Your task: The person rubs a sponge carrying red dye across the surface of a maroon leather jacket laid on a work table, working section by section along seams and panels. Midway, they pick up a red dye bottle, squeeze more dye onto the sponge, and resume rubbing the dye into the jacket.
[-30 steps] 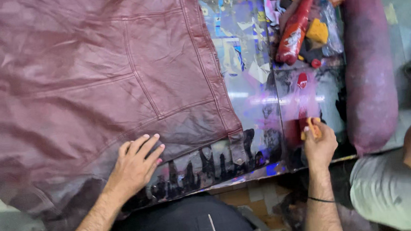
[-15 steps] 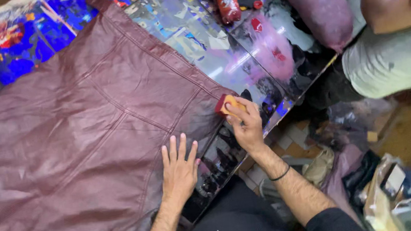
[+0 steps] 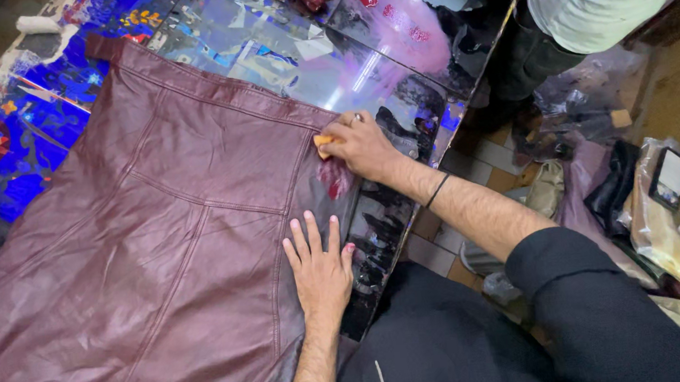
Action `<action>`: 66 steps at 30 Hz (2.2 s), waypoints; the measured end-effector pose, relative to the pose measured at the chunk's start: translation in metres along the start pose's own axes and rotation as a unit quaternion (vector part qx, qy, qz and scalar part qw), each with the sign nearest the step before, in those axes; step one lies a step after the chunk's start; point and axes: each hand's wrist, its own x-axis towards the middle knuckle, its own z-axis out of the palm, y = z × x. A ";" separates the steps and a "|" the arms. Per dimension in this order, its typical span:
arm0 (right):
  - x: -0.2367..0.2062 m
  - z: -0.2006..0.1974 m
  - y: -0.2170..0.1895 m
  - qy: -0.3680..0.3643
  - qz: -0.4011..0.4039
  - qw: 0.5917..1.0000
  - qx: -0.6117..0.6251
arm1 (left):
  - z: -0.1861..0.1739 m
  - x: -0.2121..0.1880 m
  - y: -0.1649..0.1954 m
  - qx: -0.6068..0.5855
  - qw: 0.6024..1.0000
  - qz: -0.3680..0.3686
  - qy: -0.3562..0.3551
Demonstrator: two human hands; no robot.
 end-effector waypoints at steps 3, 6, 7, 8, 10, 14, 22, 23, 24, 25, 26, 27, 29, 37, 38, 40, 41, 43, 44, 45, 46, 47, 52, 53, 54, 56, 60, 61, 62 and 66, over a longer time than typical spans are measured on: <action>0.014 -0.001 0.010 -0.029 0.018 0.999 0.013 | -0.002 0.001 0.000 -0.001 1.000 -0.001 -0.002; 0.018 -0.006 0.014 -0.077 0.018 0.997 -0.001 | -0.004 0.002 -0.001 -0.003 1.000 0.002 0.003; 0.016 -0.008 0.013 -0.065 0.037 0.997 -0.017 | -0.005 0.002 -0.001 -0.002 1.000 -0.001 -0.001; 0.012 -0.009 0.013 -0.053 0.057 0.996 -0.032 | -0.005 0.002 0.000 -0.002 1.000 -0.005 -0.006; 0.000 -0.012 0.005 -0.031 -0.031 0.999 0.002 | -0.005 0.002 -0.001 0.001 1.000 -0.002 -0.001; -0.021 -0.020 -0.001 -0.022 0.042 0.998 -0.043 | -0.004 0.000 -0.001 0.007 1.000 0.004 0.016; -0.059 -0.026 -0.035 0.017 0.118 0.990 -0.073 | -0.006 -0.005 -0.003 -0.021 1.000 0.019 0.009; -0.060 -0.026 -0.038 0.028 0.148 0.986 -0.076 | -0.007 -0.005 -0.004 -0.026 0.999 0.023 0.005; -0.061 -0.026 -0.043 0.032 0.098 0.993 -0.063 | -0.009 -0.008 -0.005 -0.026 0.999 0.020 0.000; -0.061 -0.025 -0.044 0.036 0.048 0.997 -0.051 | -0.010 -0.012 -0.005 -0.026 0.999 0.017 -0.005; -0.061 -0.024 -0.046 0.041 -0.002 0.998 -0.041 | -0.011 -0.013 -0.005 -0.027 0.999 0.017 -0.008; -0.059 -0.023 -0.046 0.048 0.057 0.996 -0.054 | -0.012 -0.014 -0.006 -0.027 0.999 0.022 -0.011; -0.054 -0.020 -0.047 0.053 0.169 0.982 -0.071 | -0.014 -0.019 -0.006 -0.029 0.999 0.020 -0.020; -0.023 -0.003 -0.047 0.077 0.219 0.972 -0.033 | -0.021 -0.022 -0.010 -0.041 0.999 0.015 -0.009; -0.017 0.000 -0.045 0.095 0.255 0.962 -0.038 | -0.022 -0.022 -0.011 -0.046 0.999 0.014 -0.004; -0.005 0.004 -0.040 0.067 0.158 0.985 -0.022 | -0.024 -0.022 -0.013 -0.047 0.999 0.012 -0.008; 0.000 0.007 -0.038 0.053 0.110 0.992 -0.015 | -0.025 -0.022 -0.014 -0.047 0.999 0.013 -0.011; 0.011 0.012 -0.032 0.052 0.219 0.974 0.004 | -0.027 -0.022 -0.017 -0.055 0.998 0.016 -0.002; 0.016 0.015 -0.030 0.047 0.272 0.961 0.014 | -0.027 -0.023 -0.018 -0.061 0.998 0.015 0.002; 0.020 0.018 -0.031 0.045 0.233 0.971 0.041 | -0.028 -0.024 -0.018 -0.061 0.998 0.013 -0.001; 0.025 0.021 -0.032 0.045 0.194 0.978 0.067 | -0.028 -0.023 -0.020 -0.060 0.998 0.012 -0.002; 0.029 0.024 -0.032 0.043 0.154 0.983 0.093 | -0.028 -0.024 -0.021 -0.059 0.998 0.010 -0.004; 0.043 0.028 -0.033 0.031 0.215 0.975 0.047 | -0.027 -0.025 -0.026 -0.063 0.998 0.009 0.005; 0.044 0.029 -0.032 0.041 0.207 0.976 0.063 | -0.027 -0.025 -0.027 -0.060 0.998 0.011 0.005; 0.044 0.028 -0.031 0.026 0.178 0.978 0.105 | -0.027 -0.025 -0.029 -0.063 0.998 0.009 0.005; 0.044 0.026 -0.028 -0.004 0.125 0.975 0.186 | -0.026 -0.024 -0.031 -0.071 0.997 0.009 0.002; 0.042 0.021 -0.021 0.005 0.159 0.981 0.112 | -0.026 -0.025 -0.034 -0.058 0.998 0.013 0.007; 0.041 0.018 -0.019 -0.017 0.117 0.981 0.153 | -0.026 -0.025 -0.034 -0.060 0.998 0.011 0.009; 0.039 0.016 -0.018 -0.040 0.078 0.977 0.193 | -0.027 -0.026 -0.035 -0.062 0.998 0.012 0.008; 0.024 0.002 -0.016 -0.002 0.142 0.988 0.065 | -0.026 -0.028 -0.037 -0.059 0.998 0.017 0.014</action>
